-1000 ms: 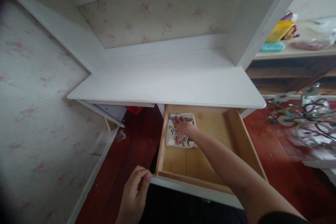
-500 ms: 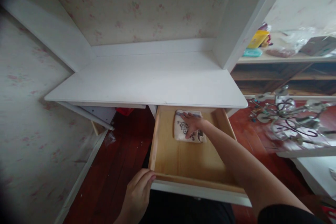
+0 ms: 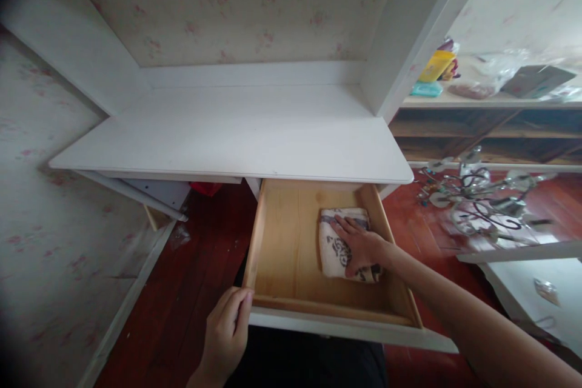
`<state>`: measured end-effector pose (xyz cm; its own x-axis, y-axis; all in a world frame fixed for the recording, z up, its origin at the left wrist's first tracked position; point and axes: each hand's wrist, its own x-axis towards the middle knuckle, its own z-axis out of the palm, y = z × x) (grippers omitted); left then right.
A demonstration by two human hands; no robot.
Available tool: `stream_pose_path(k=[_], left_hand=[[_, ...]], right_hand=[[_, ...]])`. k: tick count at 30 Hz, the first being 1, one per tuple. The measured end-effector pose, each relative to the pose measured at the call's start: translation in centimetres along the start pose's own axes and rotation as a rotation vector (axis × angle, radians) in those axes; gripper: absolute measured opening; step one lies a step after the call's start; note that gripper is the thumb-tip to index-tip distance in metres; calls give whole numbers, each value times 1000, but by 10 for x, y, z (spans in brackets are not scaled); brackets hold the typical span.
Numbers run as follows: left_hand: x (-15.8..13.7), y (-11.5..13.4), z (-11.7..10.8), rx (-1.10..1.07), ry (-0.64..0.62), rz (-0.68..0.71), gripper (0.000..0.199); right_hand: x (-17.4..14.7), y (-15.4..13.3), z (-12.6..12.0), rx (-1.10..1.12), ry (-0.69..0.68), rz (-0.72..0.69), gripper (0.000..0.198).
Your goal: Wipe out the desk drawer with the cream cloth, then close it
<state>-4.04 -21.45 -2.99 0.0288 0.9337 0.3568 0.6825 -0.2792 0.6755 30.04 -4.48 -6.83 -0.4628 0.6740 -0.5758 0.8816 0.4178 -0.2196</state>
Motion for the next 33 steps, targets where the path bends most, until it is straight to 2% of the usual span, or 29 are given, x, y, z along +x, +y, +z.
stream_pose_path(k=[4, 8, 12, 19, 22, 25, 33], left_hand=[[-1, 2, 4, 12, 38, 15, 16], [0, 3, 5, 43, 42, 35, 15], [1, 4, 5, 41, 36, 38, 15], [-1, 4, 5, 50, 64, 4, 15], [-4, 3, 5, 49, 34, -34, 18], [-5, 3, 6, 50, 35, -58, 20], [-4, 4, 4, 18, 42, -61, 18]], right_hand=[[-37, -22, 26, -20, -27, 37, 133], [-37, -35, 23, -40, -47, 60, 134], [-13, -63, 8, -57, -78, 49, 136], [47, -155, -4, -121, -117, -41, 140], [73, -175, -7, -108, -77, -73, 140], [97, -172, -18, -97, -80, -79, 143], [146, -127, -77, -37, -77, -65, 145]])
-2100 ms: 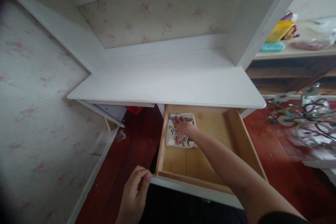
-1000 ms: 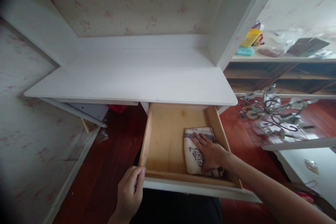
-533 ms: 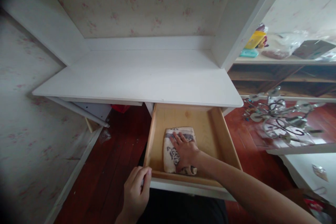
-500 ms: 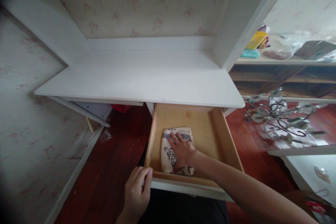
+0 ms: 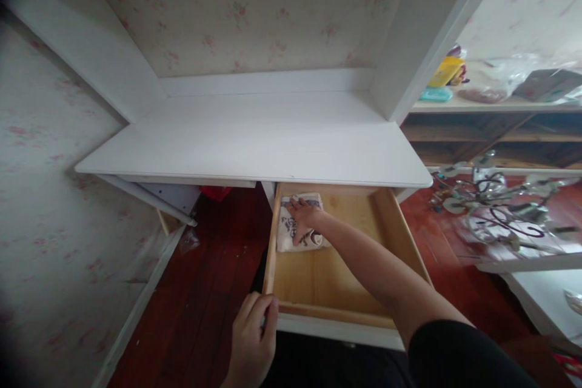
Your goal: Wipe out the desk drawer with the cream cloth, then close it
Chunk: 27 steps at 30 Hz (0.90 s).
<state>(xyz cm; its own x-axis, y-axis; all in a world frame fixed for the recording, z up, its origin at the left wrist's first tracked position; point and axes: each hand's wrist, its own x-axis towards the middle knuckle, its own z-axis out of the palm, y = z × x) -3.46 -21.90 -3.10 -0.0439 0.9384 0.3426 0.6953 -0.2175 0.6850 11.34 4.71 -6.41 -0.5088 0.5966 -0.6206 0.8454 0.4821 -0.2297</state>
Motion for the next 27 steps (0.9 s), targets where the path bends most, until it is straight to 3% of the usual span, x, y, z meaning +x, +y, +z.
stream_pose_path(k=[4, 9, 16, 19, 22, 27], left_hand=[[0, -2, 1, 2, 16, 15, 17], [1, -3, 2, 6, 26, 32, 16], [4, -3, 2, 4, 38, 86, 15], [4, -4, 1, 13, 38, 104, 15], [4, -4, 0, 22, 34, 114, 15], [2, -4, 1, 8, 34, 106, 13]], right_hand=[[5, 9, -11, 54, 49, -13, 145], [-10, 30, -1, 80, 45, 38, 146], [-70, 127, 27, 91, 47, 143, 152], [-95, 156, 40, 111, 77, 180, 151], [-113, 158, 59, 87, 100, 137, 148], [-153, 126, 109, 88, 126, 63, 138]])
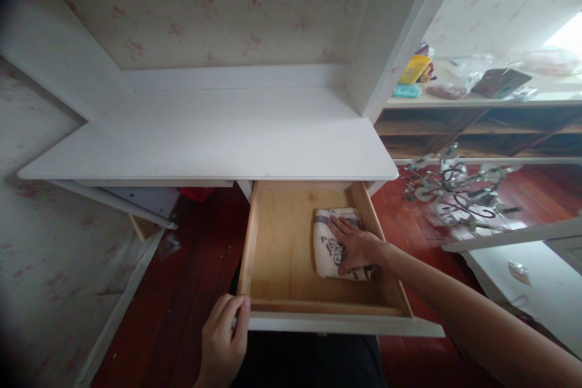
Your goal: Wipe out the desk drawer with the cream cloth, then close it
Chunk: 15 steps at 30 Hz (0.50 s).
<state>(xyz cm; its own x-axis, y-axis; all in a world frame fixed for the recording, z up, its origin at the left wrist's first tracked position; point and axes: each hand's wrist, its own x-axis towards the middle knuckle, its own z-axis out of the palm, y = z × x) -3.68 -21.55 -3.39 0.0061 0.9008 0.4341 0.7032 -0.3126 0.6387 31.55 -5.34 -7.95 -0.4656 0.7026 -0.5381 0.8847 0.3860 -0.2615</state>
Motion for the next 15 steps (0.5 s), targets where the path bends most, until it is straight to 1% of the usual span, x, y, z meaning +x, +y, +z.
stream_pose_path(k=[3, 5, 7, 10, 15], left_hand=[[0, 2, 2, -7, 21, 1, 12], [1, 3, 3, 2, 29, 5, 13], [2, 4, 2, 9, 25, 10, 13], [3, 5, 2, 17, 19, 13, 14], [1, 4, 3, 36, 46, 7, 14]], right_hand=[[-28, -17, 19, -3, -19, 7, 136], [-36, -28, 21, -17, -34, 21, 133], [-33, -40, 17, -41, -51, 49, 132], [-14, -65, 8, -68, -64, 47, 132], [39, -135, 2, -123, -67, -90, 131]])
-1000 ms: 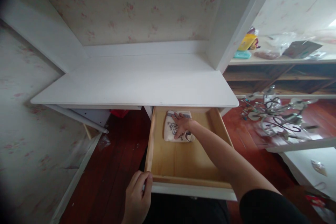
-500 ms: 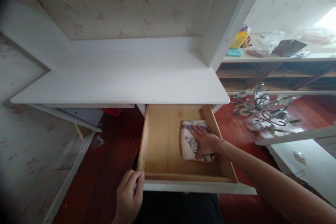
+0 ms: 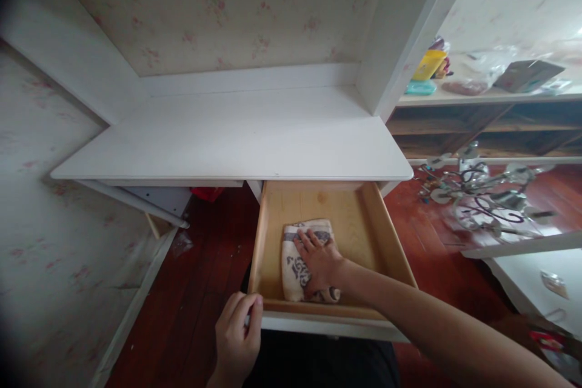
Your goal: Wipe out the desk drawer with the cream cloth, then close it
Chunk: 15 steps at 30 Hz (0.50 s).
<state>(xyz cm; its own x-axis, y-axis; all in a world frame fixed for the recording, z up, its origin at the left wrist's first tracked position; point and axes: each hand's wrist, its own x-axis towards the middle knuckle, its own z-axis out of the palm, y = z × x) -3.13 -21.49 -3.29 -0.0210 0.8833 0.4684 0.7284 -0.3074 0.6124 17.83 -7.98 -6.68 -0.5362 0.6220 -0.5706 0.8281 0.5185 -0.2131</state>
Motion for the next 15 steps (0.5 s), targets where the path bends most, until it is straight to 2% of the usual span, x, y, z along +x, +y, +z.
stream_pose_path(k=[3, 6, 9, 15], left_hand=[[-1, 0, 1, 4, 9, -15, 14], [-1, 0, 0, 11, 3, -44, 15], [0, 1, 0, 10, -3, -58, 16], [-1, -1, 0, -22, -38, -77, 15]], right_hand=[[32, -34, -7, -19, 5, -29, 130], [50, -47, -18, -1, -14, -32, 131], [60, -38, -32, 16, -27, -44, 134], [89, 6, -61, 100, -3, -40, 135]])
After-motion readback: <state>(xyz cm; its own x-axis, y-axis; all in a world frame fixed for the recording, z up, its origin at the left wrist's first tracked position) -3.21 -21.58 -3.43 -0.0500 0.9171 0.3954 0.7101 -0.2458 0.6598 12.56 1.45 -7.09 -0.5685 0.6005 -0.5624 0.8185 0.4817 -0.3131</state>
